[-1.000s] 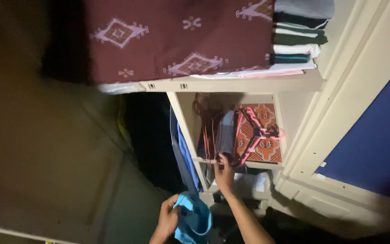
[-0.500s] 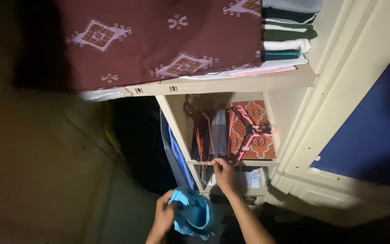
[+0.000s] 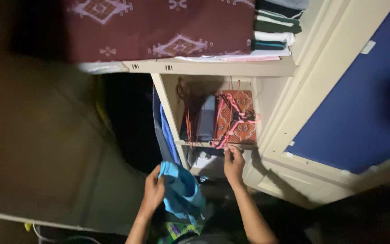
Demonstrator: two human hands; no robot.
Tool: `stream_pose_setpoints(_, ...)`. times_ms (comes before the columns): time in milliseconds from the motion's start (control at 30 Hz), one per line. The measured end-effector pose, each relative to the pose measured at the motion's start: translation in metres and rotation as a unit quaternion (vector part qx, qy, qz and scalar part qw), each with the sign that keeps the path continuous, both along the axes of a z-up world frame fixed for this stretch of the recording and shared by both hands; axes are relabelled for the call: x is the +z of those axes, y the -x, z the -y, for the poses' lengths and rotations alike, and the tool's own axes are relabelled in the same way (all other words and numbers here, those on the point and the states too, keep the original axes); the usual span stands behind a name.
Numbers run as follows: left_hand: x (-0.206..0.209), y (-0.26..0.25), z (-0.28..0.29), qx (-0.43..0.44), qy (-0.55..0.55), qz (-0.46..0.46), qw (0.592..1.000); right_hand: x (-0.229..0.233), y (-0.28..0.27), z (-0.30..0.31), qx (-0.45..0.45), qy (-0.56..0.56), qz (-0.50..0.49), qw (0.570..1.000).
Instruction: The person folds a black shirt and places it on a white hanger, then hangs it in the closet. They then fold a light blue shirt and place it on a pink hanger, hanging it in the closet. Finally, they fold a gray shirt.
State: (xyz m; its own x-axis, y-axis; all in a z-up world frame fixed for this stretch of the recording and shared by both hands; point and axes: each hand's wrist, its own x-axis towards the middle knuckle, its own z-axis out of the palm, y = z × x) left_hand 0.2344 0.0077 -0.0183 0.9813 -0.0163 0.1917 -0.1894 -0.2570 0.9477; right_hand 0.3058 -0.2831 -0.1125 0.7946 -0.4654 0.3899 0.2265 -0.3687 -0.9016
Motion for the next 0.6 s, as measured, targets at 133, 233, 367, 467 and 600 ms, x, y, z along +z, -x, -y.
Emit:
stream_pose_setpoints(133, 0.029, 0.028, 0.015, 0.034, -0.029, 0.011, 0.999, 0.02, 0.054, 0.027, -0.016, 0.0, 0.001, 1.0)
stream_pose_setpoints(233, 0.044, 0.05, 0.019, 0.05, -0.053, 0.032, 0.997, 0.033, 0.095, 0.056, -0.051, -0.002, -0.026, 0.998)
stream_pose_setpoints(367, 0.025, 0.07, 0.006, 0.055, -0.094, 0.026, 0.994, 0.07, 0.144, 0.096, -0.054, -0.081, 0.036, 0.995)
stream_pose_setpoints(467, 0.034, 0.089, 0.011, 0.074, -0.125, 0.018, 0.989, 0.067, 0.155, 0.136, -0.01, -0.226, 0.083, 0.971)
stream_pose_setpoints(600, 0.1, 0.138, 0.036, 0.09, -0.133, 0.017, 0.987, 0.083, 0.175, 0.169, 0.003, -0.299, 0.108, 0.948)
